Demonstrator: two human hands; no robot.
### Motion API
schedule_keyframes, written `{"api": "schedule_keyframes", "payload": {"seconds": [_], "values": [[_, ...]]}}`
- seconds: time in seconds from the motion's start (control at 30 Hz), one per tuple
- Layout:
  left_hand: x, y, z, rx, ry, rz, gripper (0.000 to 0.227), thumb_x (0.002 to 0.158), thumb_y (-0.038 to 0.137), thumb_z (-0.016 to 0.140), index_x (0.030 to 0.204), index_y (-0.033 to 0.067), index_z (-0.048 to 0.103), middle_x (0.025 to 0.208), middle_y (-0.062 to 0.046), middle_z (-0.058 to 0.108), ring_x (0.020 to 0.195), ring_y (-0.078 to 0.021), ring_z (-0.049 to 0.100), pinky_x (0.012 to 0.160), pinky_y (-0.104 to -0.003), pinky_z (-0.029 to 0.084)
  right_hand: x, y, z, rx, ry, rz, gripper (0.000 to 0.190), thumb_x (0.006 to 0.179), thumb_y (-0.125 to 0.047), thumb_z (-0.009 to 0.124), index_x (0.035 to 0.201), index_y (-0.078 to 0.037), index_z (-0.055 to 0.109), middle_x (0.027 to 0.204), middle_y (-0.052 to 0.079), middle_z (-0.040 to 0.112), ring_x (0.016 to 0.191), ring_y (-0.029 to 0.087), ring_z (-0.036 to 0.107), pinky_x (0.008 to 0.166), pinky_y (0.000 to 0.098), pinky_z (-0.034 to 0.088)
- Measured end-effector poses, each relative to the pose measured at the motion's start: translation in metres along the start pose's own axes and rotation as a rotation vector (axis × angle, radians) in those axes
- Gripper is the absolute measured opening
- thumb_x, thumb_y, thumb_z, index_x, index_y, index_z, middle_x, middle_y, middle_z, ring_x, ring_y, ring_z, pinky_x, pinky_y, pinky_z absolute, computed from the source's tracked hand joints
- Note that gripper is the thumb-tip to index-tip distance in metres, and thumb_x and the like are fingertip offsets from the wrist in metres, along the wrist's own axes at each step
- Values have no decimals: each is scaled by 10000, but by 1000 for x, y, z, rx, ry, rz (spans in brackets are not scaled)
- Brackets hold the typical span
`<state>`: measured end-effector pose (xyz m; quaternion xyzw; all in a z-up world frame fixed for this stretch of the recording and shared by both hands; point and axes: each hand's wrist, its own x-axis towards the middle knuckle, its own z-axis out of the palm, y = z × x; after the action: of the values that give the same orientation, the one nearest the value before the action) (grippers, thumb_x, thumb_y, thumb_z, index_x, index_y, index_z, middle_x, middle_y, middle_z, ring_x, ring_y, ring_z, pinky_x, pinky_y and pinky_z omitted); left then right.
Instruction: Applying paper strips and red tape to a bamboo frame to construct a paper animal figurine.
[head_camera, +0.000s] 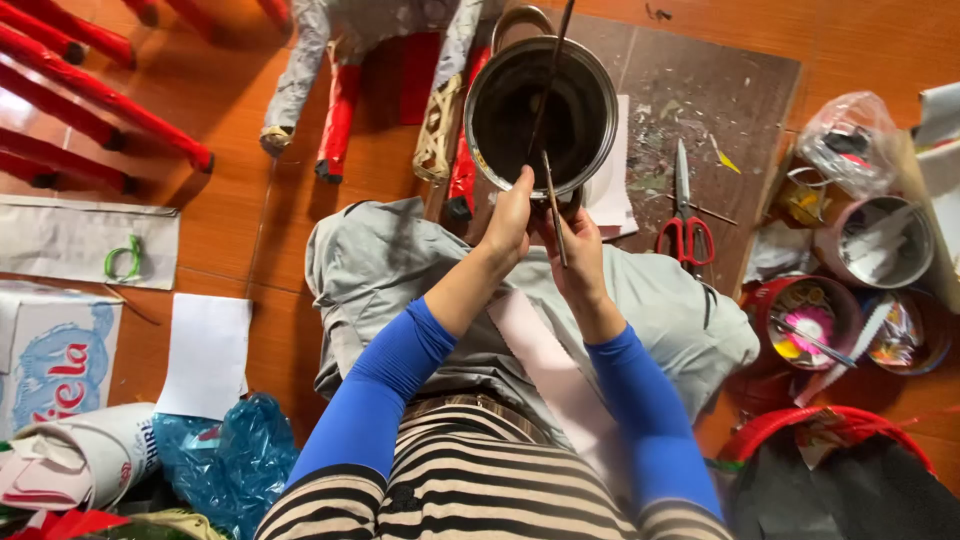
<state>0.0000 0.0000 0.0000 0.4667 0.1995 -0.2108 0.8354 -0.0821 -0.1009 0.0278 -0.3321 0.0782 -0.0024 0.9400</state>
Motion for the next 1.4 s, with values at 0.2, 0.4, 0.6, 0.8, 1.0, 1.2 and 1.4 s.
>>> {"api": "schedule_keyframes", "payload": {"seconds": [0.2,0.4,0.6,0.8,1.0,1.2,1.4], "values": [[3,-9,-27,130,96,-19,524,1155,448,520,1216,-66,600,1105,-78,593,943,-145,520,763,-335,423,-1,-12,-4,-536,21,-13,360,1061,-379,626,1114,-23,631,969,28,637,826,105,626,730,285,530],[-28,11,-46,141,-8,-31,519,1032,321,550,1263,-138,628,1139,-162,724,996,-239,682,883,-378,548,18,-53,-67,-1029,148,-349,625,1073,-623,539,1151,-13,649,918,40,583,757,104,518,691,266,438],[-64,28,-60,455,39,115,452,936,128,616,1350,-35,537,1155,-138,701,1017,-206,657,890,-343,536,20,-127,24,-423,-148,-338,803,923,-500,756,1506,-125,350,1382,44,532,1337,141,486,1106,280,405],[-56,32,-67,623,112,232,541,892,129,633,1397,-18,508,1196,-170,709,1062,-246,657,925,-345,523,12,-104,-40,-1017,-145,-421,344,1128,-346,692,1025,-19,662,986,43,556,925,149,556,852,255,449],[-42,65,-39,1054,274,437,672,962,286,614,1520,20,352,1135,-301,710,1083,-470,648,923,-486,495,3,-115,-8,-945,-218,-258,592,1110,-517,484,1280,4,709,1029,42,549,839,136,646,735,242,538],[-22,81,-25,1263,350,505,885,979,444,604,1576,-14,138,909,-291,732,891,-494,704,812,-528,535,7,-104,-21,-696,-173,-310,582,1097,-520,525,1067,34,698,1121,67,562,965,211,758,827,329,659],[-23,93,-13,1314,329,597,931,1000,549,539,1578,-53,126,838,-285,729,829,-491,712,753,-547,540,2,-102,-7,-635,-100,-411,470,1085,-415,606,1060,53,644,1140,65,541,966,215,749,797,318,651]]}}
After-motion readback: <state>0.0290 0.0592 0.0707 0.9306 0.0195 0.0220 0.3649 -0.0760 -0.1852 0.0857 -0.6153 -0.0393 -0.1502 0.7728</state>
